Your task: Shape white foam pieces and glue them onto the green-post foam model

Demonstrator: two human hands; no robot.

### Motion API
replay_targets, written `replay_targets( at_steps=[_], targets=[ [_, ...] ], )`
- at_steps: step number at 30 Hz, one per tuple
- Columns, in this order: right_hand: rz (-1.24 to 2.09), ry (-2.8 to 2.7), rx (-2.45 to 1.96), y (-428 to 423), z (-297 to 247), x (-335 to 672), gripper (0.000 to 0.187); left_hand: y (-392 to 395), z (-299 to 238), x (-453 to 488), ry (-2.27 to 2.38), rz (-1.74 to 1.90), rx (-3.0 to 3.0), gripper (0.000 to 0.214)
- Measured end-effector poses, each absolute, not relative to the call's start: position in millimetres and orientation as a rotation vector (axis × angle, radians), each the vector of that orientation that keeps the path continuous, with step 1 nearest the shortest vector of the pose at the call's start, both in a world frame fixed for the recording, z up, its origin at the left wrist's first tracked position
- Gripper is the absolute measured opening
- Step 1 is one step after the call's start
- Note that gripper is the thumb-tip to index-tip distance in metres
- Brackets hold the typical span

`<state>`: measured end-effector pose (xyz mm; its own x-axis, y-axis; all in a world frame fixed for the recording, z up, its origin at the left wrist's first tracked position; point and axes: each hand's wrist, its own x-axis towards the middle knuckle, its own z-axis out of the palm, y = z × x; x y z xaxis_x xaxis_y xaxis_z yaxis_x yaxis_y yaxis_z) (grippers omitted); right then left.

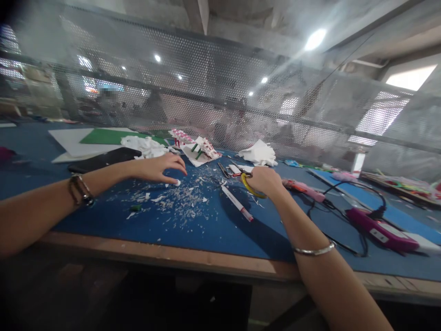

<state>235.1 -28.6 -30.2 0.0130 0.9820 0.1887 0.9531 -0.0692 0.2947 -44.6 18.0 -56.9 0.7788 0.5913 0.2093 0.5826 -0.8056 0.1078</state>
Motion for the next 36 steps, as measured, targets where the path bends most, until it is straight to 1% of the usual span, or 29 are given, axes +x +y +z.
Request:
replay_targets(
  at_steps=[2,4,8,12,14,15,17,18,19,21,23,25,26,31,36],
  targets=[
    [0.543,2.063,2.196,-26.6,-31.4,240.0,0.045,16.5,-59.4,-41.3,0.864,0.269,2.901,0.029],
    [0.551,2.053,2.210,-24.7,-33.5,244.0,0.043,17.5,-62.6,-40.2,0.836,0.262,2.845,0.024],
    [0.535,2.093,2.182,-20.1,-38.0,249.6,0.040,20.4,-66.6,-40.1,0.809,0.346,2.809,0.017],
    [0.574,2.203,2.155,-22.0,-36.4,242.8,0.036,10.7,-62.0,-34.0,0.837,0.496,2.754,0.019],
    [0.612,2.375,2.121,-28.3,-35.3,230.2,0.034,1.4,-59.1,-28.1,0.840,0.640,2.701,0.023],
    [0.615,2.586,2.076,-32.7,-35.5,221.7,0.033,-3.6,-58.3,-24.8,0.828,0.699,2.683,0.024],
    [0.516,2.974,1.860,-42.6,-37.2,203.1,0.035,-13.2,-58.5,-18.1,0.806,0.809,2.660,0.024],
    [0.450,3.067,1.748,-47.5,-38.0,194.6,0.036,-17.4,-59.3,-15.2,0.801,0.849,2.643,0.024],
    [0.450,3.094,1.692,-51.9,-38.5,187.8,0.036,-21.2,-60.4,-12.6,0.773,0.868,2.622,0.023],
    [0.572,2.931,1.730,-57.7,-37.7,182.2,0.034,-26.7,-62.8,-9.3,0.743,0.851,2.499,0.023],
    [0.703,2.539,1.936,-58.6,-34.9,188.6,0.032,-29.4,-64.5,-8.1,0.693,0.810,2.374,0.025],
    [0.661,2.084,2.123,-54.6,-32.4,203.7,0.034,-29.6,-65.0,-8.2,0.672,0.813,2.325,0.026],
    [0.603,1.993,2.157,-51.2,-32.0,212.5,0.035,-29.1,-64.9,-8.4,0.675,0.830,2.331,0.027],
    [0.417,1.891,2.167,-28.8,-37.7,242.9,0.029,-26.8,-63.7,-9.4,0.739,0.881,2.393,0.031],
    [0.283,1.922,2.126,-15.8,-41.1,246.6,0.032,-26.2,-64.1,-10.2,0.744,0.824,2.267,0.035]
  ],
)
